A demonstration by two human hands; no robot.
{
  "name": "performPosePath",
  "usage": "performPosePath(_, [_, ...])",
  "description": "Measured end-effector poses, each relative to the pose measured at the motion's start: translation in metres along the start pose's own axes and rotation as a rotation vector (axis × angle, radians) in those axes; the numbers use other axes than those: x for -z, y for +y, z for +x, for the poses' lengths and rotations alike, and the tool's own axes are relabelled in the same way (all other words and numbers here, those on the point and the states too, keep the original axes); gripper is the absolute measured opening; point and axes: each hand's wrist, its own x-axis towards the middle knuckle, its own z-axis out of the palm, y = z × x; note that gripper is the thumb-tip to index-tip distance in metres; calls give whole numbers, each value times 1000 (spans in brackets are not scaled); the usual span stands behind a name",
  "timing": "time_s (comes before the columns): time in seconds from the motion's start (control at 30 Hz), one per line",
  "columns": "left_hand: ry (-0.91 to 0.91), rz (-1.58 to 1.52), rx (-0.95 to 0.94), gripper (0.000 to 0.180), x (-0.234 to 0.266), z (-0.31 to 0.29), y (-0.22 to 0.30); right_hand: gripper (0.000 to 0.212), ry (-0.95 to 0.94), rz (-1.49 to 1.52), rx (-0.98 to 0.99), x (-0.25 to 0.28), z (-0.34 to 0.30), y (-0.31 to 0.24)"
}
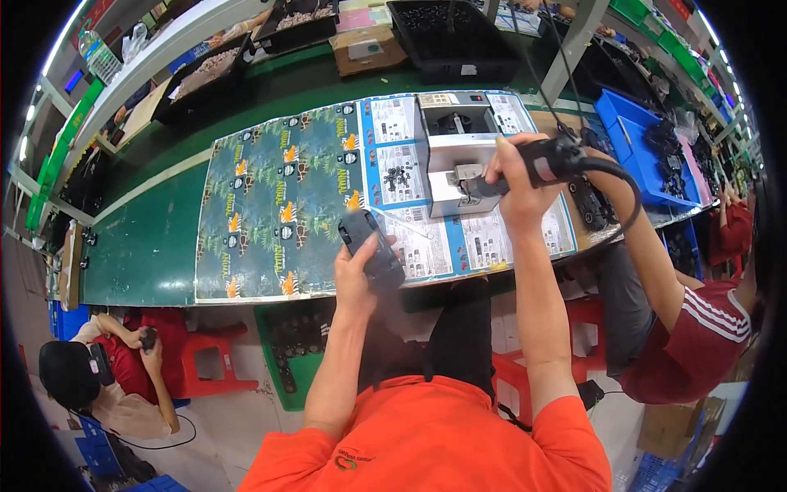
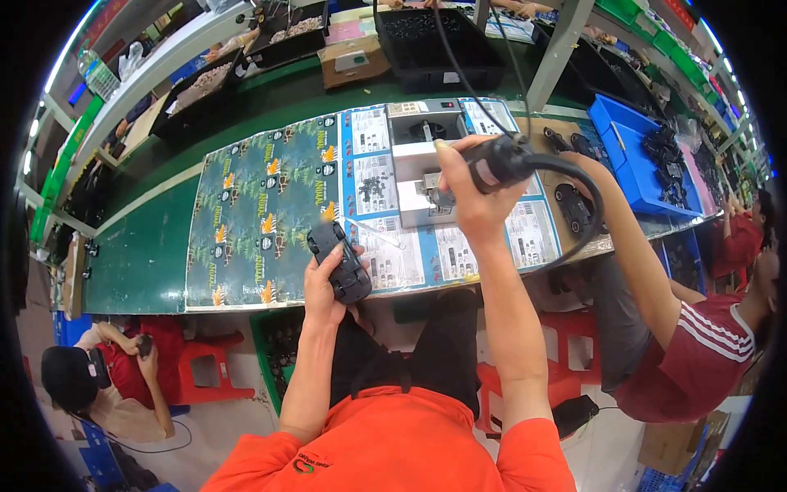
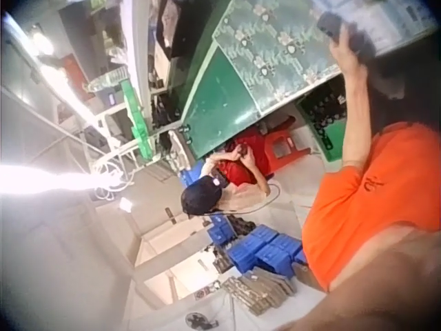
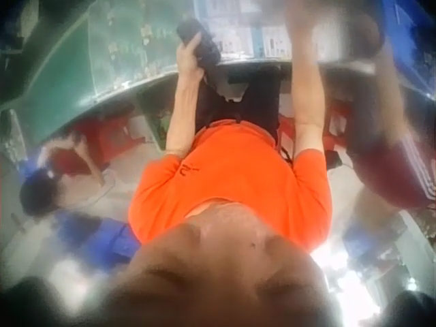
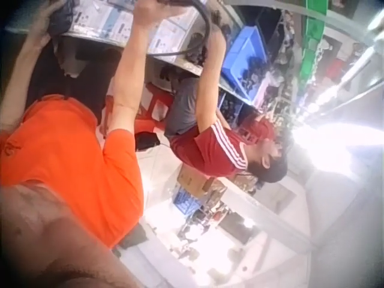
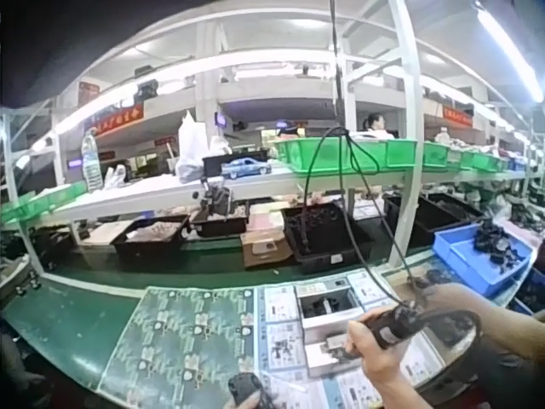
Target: The person is assembling an electronic device housing using an electric screwdriver at a factory workstation.
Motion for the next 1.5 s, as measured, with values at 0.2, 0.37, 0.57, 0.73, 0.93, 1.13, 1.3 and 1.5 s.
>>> performPosePath(0.2, [-10,-39,53,26,-6,9,0,14,3,-126,-21,-15,4,7])
performPosePath(0.37, [-69,81,32,25,-1,5,-9,16,-53,-166,-163,-19,15,0])
performPosePath(0.57, [-157,128,-8,39,1,7,-9,15,-7,372,-328,-10,-15,-19])
performPosePath(0.73, [-158,164,-15,40,-1,8,-9,11,-47,516,-176,-49,-42,-13])
performPosePath(0.93, [-193,222,-35,37,-3,7,-9,14,-50,416,-160,-61,-51,2])
performPosePath(1.13, [-211,268,-19,36,-1,10,-13,13,-115,389,-121,-59,-51,1])
performPosePath(1.3, [-194,311,10,36,-5,10,-9,13,-141,429,-92,-58,-54,2])
performPosePath(1.5, [-208,309,-19,36,-1,14,-12,15,-171,419,-82,-57,-51,2])
